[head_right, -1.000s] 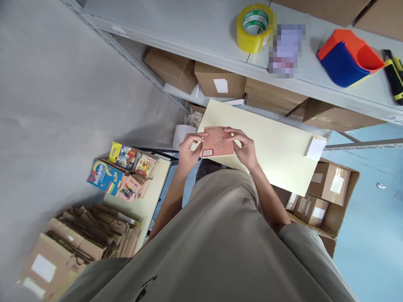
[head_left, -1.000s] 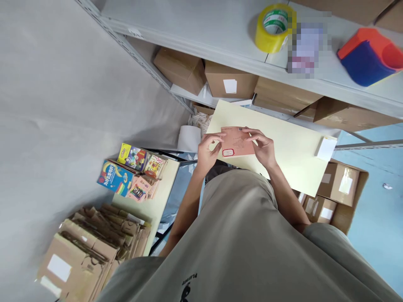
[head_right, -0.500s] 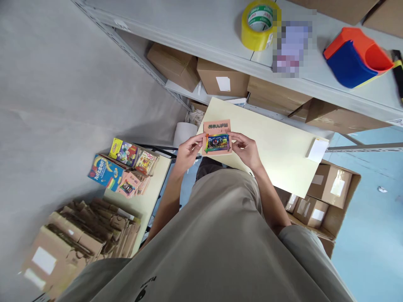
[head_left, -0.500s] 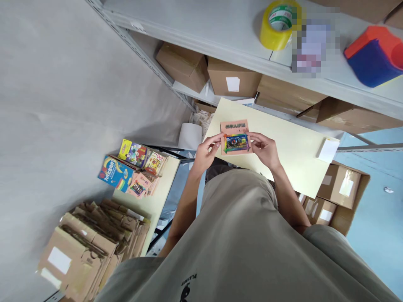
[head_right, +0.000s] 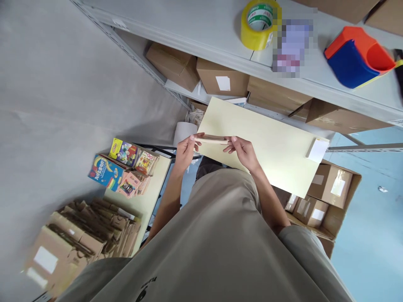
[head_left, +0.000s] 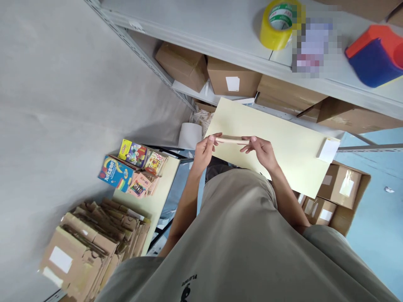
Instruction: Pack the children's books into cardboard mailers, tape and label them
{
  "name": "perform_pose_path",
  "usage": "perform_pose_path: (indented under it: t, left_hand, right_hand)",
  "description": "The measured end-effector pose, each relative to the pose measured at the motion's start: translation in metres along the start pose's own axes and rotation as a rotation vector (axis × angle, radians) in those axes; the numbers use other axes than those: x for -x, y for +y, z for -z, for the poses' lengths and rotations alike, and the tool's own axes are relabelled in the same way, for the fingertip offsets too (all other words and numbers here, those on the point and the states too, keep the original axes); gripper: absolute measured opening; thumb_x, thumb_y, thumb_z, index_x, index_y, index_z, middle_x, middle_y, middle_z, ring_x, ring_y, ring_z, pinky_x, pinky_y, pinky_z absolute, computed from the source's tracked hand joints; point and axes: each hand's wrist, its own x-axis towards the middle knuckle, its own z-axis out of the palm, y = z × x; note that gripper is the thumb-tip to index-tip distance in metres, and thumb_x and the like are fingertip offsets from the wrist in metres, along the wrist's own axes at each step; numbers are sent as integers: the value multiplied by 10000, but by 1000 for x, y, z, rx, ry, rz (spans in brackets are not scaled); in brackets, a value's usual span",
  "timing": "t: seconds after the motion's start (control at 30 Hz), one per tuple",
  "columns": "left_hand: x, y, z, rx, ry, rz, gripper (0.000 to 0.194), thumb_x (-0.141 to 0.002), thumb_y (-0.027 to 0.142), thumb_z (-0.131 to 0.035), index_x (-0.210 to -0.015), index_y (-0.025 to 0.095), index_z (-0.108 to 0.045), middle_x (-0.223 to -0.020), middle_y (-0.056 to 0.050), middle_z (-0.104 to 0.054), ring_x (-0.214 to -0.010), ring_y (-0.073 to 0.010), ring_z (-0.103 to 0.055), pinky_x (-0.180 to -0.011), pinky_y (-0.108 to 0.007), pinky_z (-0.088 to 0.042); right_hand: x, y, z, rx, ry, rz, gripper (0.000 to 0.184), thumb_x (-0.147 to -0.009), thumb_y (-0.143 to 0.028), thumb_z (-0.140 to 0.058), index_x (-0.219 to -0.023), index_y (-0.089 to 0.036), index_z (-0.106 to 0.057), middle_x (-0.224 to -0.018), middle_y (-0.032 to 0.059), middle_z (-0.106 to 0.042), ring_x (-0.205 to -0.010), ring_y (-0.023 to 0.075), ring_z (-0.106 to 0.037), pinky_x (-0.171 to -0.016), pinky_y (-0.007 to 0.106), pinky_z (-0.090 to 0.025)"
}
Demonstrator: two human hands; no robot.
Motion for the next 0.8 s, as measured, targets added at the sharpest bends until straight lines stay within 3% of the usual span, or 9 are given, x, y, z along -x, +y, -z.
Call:
perform_pose_path:
  t: [0.13, 0.23, 0.37, 0.5, 0.57, 0.63, 0.73, 0.8]
  left_hand:
    - [-3, 7, -3, 4, 49, -7, 655, -1022, 832, -791, -1222, 224, -931, -1164, -110, -906, -953, -245, -804, -849, -370, -656]
    - [-5, 21, -14, -20, 25, -78, 472, -1014, 657, -876, -1250, 250, -910, -1243, -100, -901, -919, -212, -810, -850, -346, -670]
    - [-5, 38, -49, -184, -132, -297, 160, -1042, 285, -827, -1184, 279, -899, -1186, -67, -902, -955, -214, -831, -924, -359, -676]
    - [-2, 40, -88, -387, -275, -415, 301, -936, 46, -759, -1063, 288, -887, -1267, -62, -906, -1181, -280, -850, -1033, -413, -675]
    - [-2, 37, -97, -382, -281, -406, 321, -926, 31, -745, -1053, 289, -887, -1276, -58, -907, -1199, -285, -853, -1047, -423, -680]
    - [-3, 33, -96, -299, -253, -367, 285, -971, 84, -756, -1100, 292, -903, -1249, -63, -914, -1166, -281, -862, -1060, -427, -684]
    - [-10, 24, -82, -133, -148, -194, 224, -1063, 312, -806, -1258, 281, -911, -1233, -83, -919, -1036, -261, -866, -983, -403, -697]
    - [-20, 9, -68, -46, -50, -43, 364, -1056, 511, -845, -1317, 263, -901, -1270, -105, -916, -986, -255, -854, -911, -382, -691]
  right_hand:
    - [-11, 20, 0, -78, 24, -58, 644, -900, -866, -911, -1126, -269, -831, -783, -12, -796, -746, 194, -754, -786, 353, -681]
    - [-25, 40, -7, -209, 58, -126, 714, -801, -837, -991, -1196, -301, -734, -819, -44, -804, -762, 175, -739, -849, 352, -686]
    - [-43, 60, -27, -315, -16, -189, 672, -789, -808, -952, -1158, -286, -747, -984, 48, -845, -923, 247, -809, -912, 433, -719]
    - [-50, 68, -41, -329, -44, -261, 520, -935, -755, -798, -1089, -259, -814, -1005, 138, -833, -1075, 338, -831, -891, 469, -729]
    - [-49, 70, -38, -382, -41, -289, 479, -960, -723, -786, -1014, -247, -800, -983, 130, -829, -1079, 312, -833, -910, 428, -714]
    - [-44, 74, -30, -446, -36, -299, 476, -893, -707, -868, -941, -245, -767, -927, 90, -821, -1032, 272, -828, -918, 394, -699]
    - [-35, 80, -12, -486, 23, -313, 573, -683, -679, -1048, -931, -243, -770, -893, 26, -824, -913, 204, -799, -921, 354, -691]
    - [-30, 83, -1, -451, 114, -346, 637, -596, -673, -1097, -959, -248, -792, -877, -7, -823, -826, 161, -758, -904, 330, -678]
